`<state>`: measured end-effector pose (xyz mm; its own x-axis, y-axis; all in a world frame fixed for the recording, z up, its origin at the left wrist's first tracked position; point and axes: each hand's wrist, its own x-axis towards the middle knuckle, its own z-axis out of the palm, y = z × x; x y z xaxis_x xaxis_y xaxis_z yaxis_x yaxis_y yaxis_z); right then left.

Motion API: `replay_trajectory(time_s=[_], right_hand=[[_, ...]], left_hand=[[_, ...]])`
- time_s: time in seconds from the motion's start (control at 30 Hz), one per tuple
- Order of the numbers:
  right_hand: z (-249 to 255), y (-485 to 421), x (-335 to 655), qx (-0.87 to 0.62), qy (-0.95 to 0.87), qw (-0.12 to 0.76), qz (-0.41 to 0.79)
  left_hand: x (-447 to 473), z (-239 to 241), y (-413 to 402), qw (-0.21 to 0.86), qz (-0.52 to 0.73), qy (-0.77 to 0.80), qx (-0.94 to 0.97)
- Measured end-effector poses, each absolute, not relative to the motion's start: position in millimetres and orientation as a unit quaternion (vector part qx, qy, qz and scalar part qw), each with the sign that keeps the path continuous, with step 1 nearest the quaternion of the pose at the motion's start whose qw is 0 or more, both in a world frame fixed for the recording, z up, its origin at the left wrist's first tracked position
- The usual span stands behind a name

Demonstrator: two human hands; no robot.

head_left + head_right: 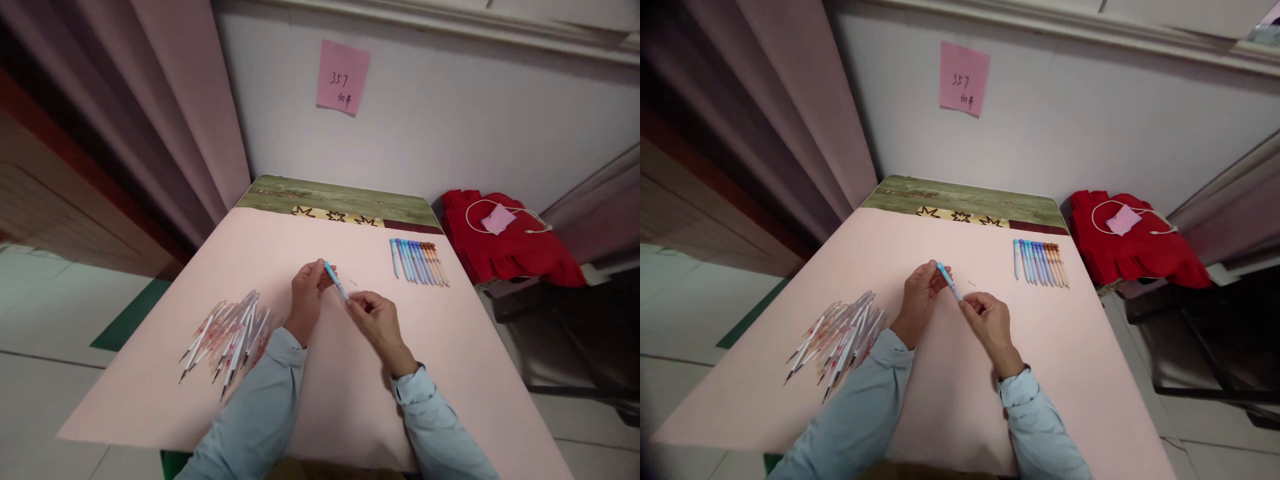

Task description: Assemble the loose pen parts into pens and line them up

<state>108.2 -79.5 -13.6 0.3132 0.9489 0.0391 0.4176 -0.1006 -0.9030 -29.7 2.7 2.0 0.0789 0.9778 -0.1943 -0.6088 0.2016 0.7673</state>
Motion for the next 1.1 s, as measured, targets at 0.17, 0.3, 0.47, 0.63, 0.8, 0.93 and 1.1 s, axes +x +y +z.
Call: replay_trajectory(time_s=[0.17,0.3,0.47,0.63,0.8,0.93,1.1], right_hand=[[-17,-78,107,-0.673,-0.49,0.481,0.275],[-16,-71,118,-0.696,-0.453,0.505,0.233],[-6,-51,153,-0.774,-0.447,0.439,0.097],[-5,-28,183,-0.842,-0.423,0.334,0.026],[-9,-15,187,-0.866,-0.405,0.293,0.008],[-8,-9,185,-0.877,-0.398,0.271,0.0],[-6,-3,183,-0.89,-0.396,0.225,-0.001]], left_hand=[[-30,5,5,0.714,0.553,0.378,0.206],[-31,3,5,0.713,0.539,0.392,0.217],[-31,2,6,0.709,0.523,0.412,0.233],[-30,2,7,0.71,0.516,0.416,0.238],[-31,0,8,0.711,0.516,0.414,0.238],[-31,1,9,0.711,0.514,0.417,0.238],[-31,3,9,0.71,0.512,0.421,0.238]])
